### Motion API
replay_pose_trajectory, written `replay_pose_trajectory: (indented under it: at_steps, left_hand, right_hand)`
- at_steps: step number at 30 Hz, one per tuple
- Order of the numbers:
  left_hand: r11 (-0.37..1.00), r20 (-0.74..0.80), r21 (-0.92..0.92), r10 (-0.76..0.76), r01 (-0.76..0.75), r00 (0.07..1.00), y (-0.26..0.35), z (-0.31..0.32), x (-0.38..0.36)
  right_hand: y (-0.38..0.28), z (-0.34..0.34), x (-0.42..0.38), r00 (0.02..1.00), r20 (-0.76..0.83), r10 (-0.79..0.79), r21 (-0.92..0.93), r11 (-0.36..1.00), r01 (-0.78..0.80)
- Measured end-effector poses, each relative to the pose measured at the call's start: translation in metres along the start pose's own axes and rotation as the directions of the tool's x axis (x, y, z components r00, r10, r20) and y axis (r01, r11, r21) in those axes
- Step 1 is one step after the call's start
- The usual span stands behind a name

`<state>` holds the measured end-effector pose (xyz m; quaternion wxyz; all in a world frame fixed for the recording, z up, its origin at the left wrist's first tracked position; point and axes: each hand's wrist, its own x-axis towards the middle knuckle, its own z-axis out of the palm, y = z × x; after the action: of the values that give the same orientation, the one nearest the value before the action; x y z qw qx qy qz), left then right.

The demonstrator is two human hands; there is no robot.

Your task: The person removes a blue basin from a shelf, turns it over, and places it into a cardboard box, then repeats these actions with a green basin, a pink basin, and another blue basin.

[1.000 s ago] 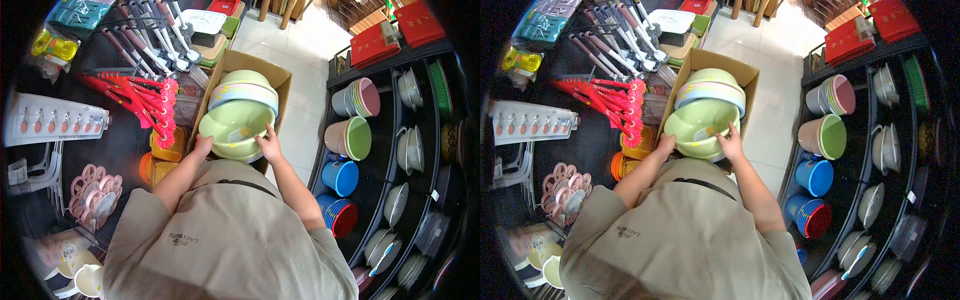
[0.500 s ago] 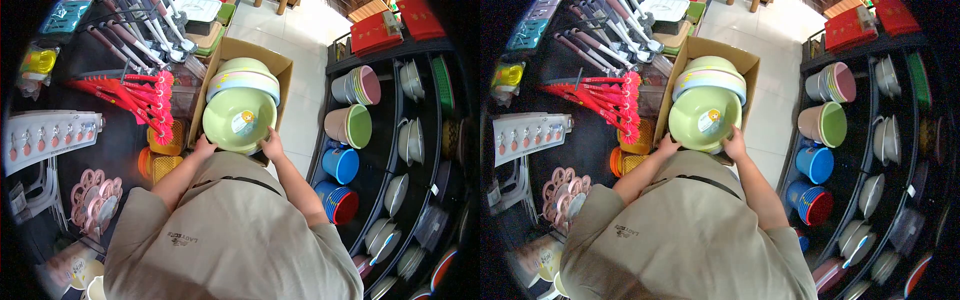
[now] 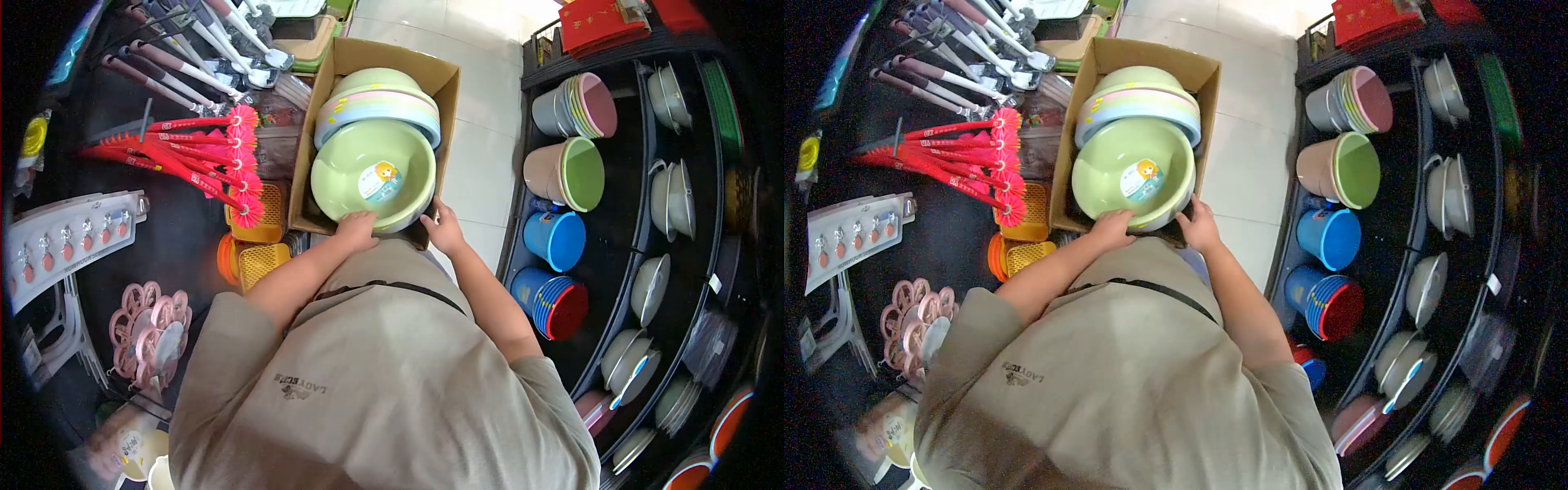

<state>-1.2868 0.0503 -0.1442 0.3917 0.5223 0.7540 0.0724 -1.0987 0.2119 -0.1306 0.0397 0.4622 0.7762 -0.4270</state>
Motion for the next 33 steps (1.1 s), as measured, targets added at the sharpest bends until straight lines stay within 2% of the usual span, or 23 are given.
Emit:
replay_pose_trajectory:
  at_steps: [1,3,5,7,9,11,12,14,15,17,19,21,22,24,28,30,33]
  left_hand:
    - [1.000,0.008,0.000,-0.011,0.011,1.000,0.006,0.004,0.005]
    - [1.000,0.020,0.000,-0.020,0.020,1.000,0.016,0.013,0.011]
    - [0.995,0.017,0.059,-0.083,0.082,0.996,0.030,0.015,0.017]
    - [0.990,-0.007,0.059,-0.130,0.130,0.992,0.045,0.014,0.020]
    - [0.982,-0.031,0.058,-0.176,0.177,0.984,0.057,0.022,0.027]
    - [0.964,-0.266,0.096,-0.215,0.247,0.940,0.059,0.035,0.028]
    - [0.963,-0.266,0.101,-0.216,0.250,0.939,0.062,0.040,0.028]
    - [0.953,-0.440,0.113,-0.206,0.282,0.874,0.071,0.046,0.026]
    - [0.952,-0.440,0.117,-0.207,0.284,0.874,0.075,0.047,0.026]
    - [0.940,-0.587,0.180,-0.135,0.291,0.798,0.079,0.051,0.025]
    - [0.929,-0.574,0.200,-0.146,0.311,0.805,0.080,0.055,0.027]
    - [0.926,-0.629,0.226,-0.099,0.303,0.771,0.085,0.054,0.024]
    - [0.921,-0.635,0.228,-0.106,0.316,0.766,0.083,0.054,0.025]
    - [0.917,-0.401,0.136,-0.296,0.376,0.867,0.077,0.054,0.031]
    - [0.892,-0.460,0.224,-0.259,0.393,0.849,0.081,0.047,0.040]
    - [0.878,-0.396,0.191,-0.339,0.438,0.853,0.089,0.038,0.044]
    - [0.883,-0.345,0.166,-0.365,0.439,0.865,0.104,0.012,0.049]
  right_hand:
    - [0.005,-0.005,-0.005,1.000,-0.001,0.004,0.000,1.000,-0.004]
    - [0.016,-0.019,-0.022,0.981,0.021,0.193,0.125,0.973,-0.195]
    - [0.061,-0.024,-0.032,0.979,0.008,0.204,0.107,0.973,-0.203]
    - [0.101,-0.037,-0.045,0.987,-0.029,0.157,-0.089,0.983,-0.159]
    - [0.140,-0.052,-0.062,0.981,-0.028,0.191,-0.129,0.973,-0.193]
    - [0.169,-0.068,-0.081,0.973,-0.022,0.231,-0.157,0.960,-0.232]
    - [0.183,-0.078,-0.090,0.963,-0.023,0.267,-0.164,0.950,-0.267]
    - [0.209,-0.097,-0.101,0.953,-0.023,0.301,-0.167,0.939,-0.300]
    - [0.223,-0.105,-0.105,0.951,-0.021,0.310,-0.152,0.939,-0.310]
    - [0.250,-0.116,-0.111,0.949,-0.013,0.315,-0.134,0.940,-0.314]
    - [0.276,-0.120,-0.118,0.939,-0.030,0.343,-0.134,0.930,-0.344]
    - [0.300,-0.123,-0.126,0.950,-0.030,0.311,-0.143,0.939,-0.312]
    - [0.310,-0.124,-0.126,0.948,-0.022,0.317,-0.135,0.939,-0.317]
    - [0.326,-0.132,-0.124,0.950,-0.004,0.312,-0.124,0.942,-0.311]
    - [0.336,-0.148,-0.118,0.954,-0.066,0.292,-0.100,0.950,-0.298]
    - [0.335,-0.153,-0.120,0.949,-0.093,0.301,-0.085,0.947,-0.309]
    - [0.337,-0.152,-0.119,0.952,-0.130,0.277,0.000,0.960,-0.279]
